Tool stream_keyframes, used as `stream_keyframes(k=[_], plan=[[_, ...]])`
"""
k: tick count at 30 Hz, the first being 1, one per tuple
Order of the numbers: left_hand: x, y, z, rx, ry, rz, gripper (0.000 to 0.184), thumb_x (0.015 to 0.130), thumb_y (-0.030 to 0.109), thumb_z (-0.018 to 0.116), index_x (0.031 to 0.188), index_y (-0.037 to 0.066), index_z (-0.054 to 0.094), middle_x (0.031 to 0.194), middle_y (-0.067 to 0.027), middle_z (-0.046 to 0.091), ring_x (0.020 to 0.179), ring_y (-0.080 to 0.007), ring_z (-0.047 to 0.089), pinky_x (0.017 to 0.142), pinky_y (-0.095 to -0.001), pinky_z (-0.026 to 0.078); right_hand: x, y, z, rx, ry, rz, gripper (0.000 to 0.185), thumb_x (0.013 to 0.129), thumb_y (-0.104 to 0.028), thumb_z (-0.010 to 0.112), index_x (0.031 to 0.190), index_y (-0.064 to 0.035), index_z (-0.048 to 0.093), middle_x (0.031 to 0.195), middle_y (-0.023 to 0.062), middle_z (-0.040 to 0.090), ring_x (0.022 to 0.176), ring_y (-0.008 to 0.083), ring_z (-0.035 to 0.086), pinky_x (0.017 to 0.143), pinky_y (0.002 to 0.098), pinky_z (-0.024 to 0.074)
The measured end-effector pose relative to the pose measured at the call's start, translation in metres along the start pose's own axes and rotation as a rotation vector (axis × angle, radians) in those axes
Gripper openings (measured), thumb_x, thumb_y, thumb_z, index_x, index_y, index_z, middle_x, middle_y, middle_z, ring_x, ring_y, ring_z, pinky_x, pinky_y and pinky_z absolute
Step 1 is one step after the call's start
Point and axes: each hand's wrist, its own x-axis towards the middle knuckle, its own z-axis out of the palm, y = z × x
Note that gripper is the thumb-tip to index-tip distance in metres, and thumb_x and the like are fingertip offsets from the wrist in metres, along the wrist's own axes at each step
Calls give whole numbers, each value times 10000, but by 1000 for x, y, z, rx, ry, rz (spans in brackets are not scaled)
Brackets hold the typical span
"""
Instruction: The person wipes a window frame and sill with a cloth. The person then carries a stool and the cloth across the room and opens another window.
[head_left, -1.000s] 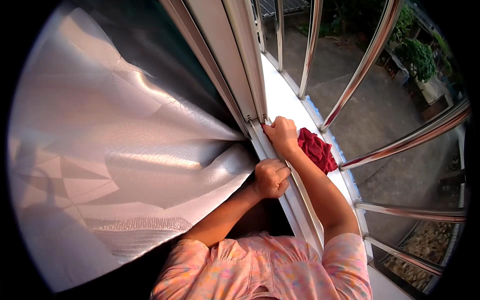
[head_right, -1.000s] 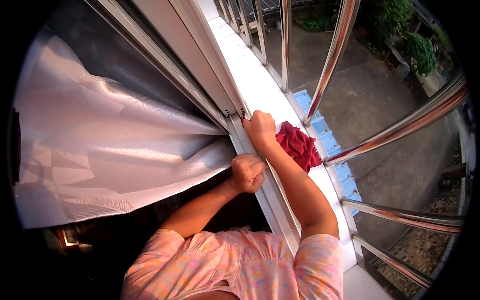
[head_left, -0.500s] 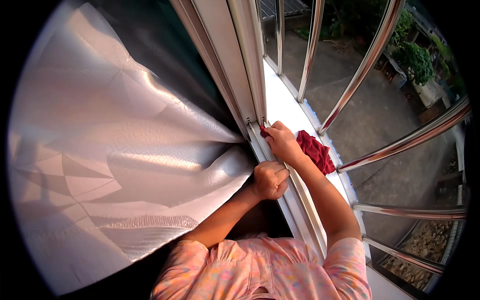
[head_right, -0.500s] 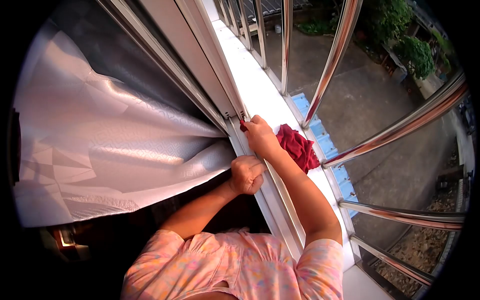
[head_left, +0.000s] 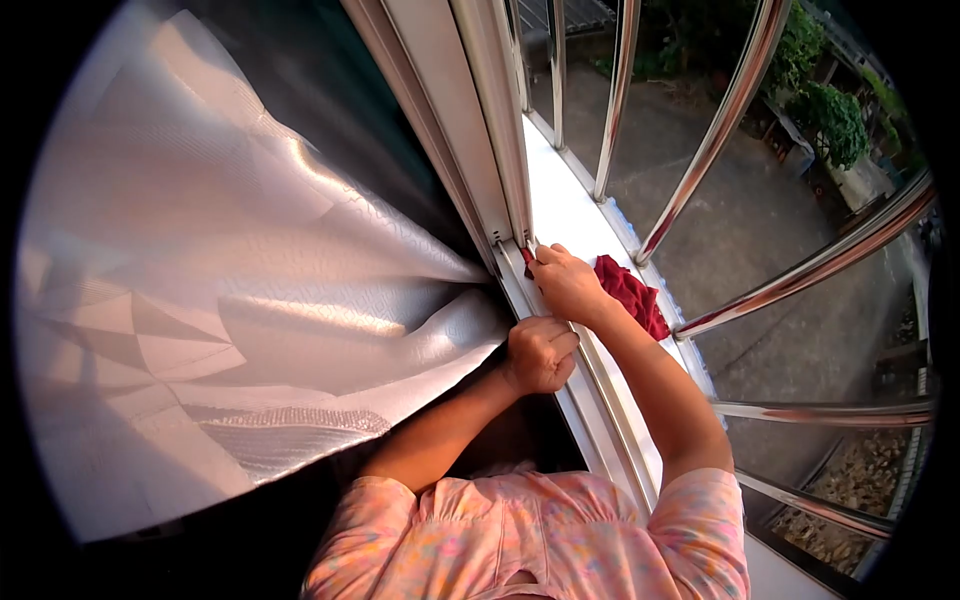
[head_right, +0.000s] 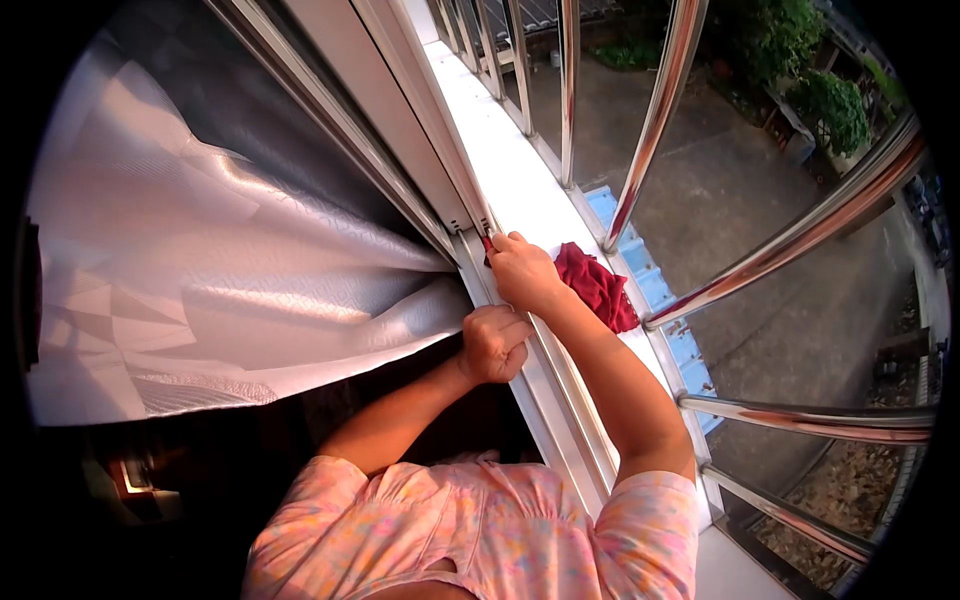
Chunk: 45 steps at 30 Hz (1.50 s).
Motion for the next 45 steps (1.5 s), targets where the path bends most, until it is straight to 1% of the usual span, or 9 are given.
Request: stream_keyframes(k=[3,8,10,14,18,24,32,35,45], plan=[[-2,-1,-1,-10,-45,-3,145,566,69,505,664,30,603,604,-122,553,517,-300,537,497,-365,438,-17,-7,-8,79,-38,18,116,690,-26,555,782,-12,624,855,94,544,879,268,540,711,356,495],[-1,-4,1,-43,-14,15,138,571,69,501,660,24,597,593,-117,542,509,-298,531,485,-363,430,-4,-5,5,58,-40,65,83,672,-33,563,735,-31,617,864,83,542,876,266,541,703,340,506],[-1,-3,2,-63,11,17,132,571,69,500,656,24,591,585,-112,534,503,-297,524,476,-363,421,13,-2,25,-42,177,45,81,673,-39,560,728,-44,620,860,76,540,841,257,537,686,341,511],[-1,-2,-1,-14,-16,-5,62,590,114,533,599,59,506,571,-92,470,515,-290,499,480,-376,413,17,-4,30,-14,269,77,98,680,-37,552,739,-49,629,858,72,545,810,256,534,696,331,506],[-1,-2,-1,-17,-36,-7,69,596,119,535,613,53,526,578,-95,480,522,-290,506,481,-375,414,9,6,24,55,255,19,100,675,-22,554,740,-38,628,845,73,547,813,269,538,695,344,502],[-1,-1,-2,-27,-22,5,178,583,84,505,704,24,620,593,-108,538,517,-291,527,483,-367,424,-28,0,-10,256,-7,-61,74,655,11,555,687,-10,618,771,117,561,772,304,567,692,378,480],[-1,-1,-1,-20,-18,18,102,596,98,517,656,36,571,572,-101,501,503,-289,501,476,-373,410,24,-3,27,-2,210,118,93,678,-18,528,663,-38,617,792,96,568,785,291,574,676,375,495],[-2,-1,-2,-6,-32,6,67,608,112,526,628,49,537,567,-94,477,509,-286,497,478,-379,407,20,1,31,86,251,126,88,682,-20,538,665,-39,622,799,98,571,786,295,576,685,377,495],[1,0,0,-37,-7,31,120,600,73,505,666,26,593,556,-105,508,500,-296,500,478,-378,403,-40,-1,-8,362,70,-35,51,657,-28,581,617,-5,604,691,130,555,667,305,586,626,381,487]])
